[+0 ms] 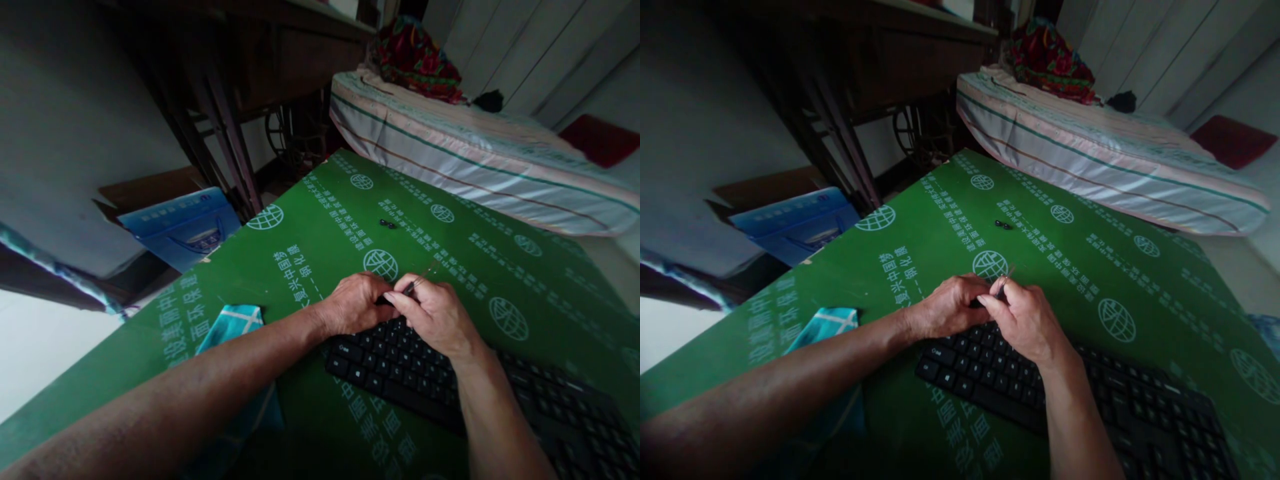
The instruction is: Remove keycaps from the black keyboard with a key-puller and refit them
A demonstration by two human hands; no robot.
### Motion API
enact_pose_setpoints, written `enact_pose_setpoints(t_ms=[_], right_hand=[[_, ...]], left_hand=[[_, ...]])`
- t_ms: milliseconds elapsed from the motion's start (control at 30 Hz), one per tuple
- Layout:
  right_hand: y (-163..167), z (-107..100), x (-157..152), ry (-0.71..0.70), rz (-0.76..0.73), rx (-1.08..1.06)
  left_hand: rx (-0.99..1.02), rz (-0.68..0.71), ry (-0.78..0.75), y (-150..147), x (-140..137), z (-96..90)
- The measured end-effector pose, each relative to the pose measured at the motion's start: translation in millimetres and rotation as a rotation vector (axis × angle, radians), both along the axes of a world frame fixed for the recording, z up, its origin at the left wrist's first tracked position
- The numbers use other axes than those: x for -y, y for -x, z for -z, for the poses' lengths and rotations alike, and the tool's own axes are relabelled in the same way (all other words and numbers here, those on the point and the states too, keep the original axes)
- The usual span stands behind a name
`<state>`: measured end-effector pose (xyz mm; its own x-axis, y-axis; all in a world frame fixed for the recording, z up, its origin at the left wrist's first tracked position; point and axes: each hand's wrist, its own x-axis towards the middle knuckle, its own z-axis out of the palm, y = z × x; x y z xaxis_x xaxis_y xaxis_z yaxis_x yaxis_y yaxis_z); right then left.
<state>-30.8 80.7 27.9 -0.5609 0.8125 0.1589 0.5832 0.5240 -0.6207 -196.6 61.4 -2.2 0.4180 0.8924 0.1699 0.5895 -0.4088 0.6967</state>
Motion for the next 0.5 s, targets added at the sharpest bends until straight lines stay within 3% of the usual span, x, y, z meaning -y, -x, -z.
enact_pose_setpoints(t_ms=[500], right_hand=[[0.2, 4.4, 0.6, -0.093, -0.016, -0.128]], left_hand=[[0.012, 0.07, -0.144, 1.4, -0.6, 9.2]])
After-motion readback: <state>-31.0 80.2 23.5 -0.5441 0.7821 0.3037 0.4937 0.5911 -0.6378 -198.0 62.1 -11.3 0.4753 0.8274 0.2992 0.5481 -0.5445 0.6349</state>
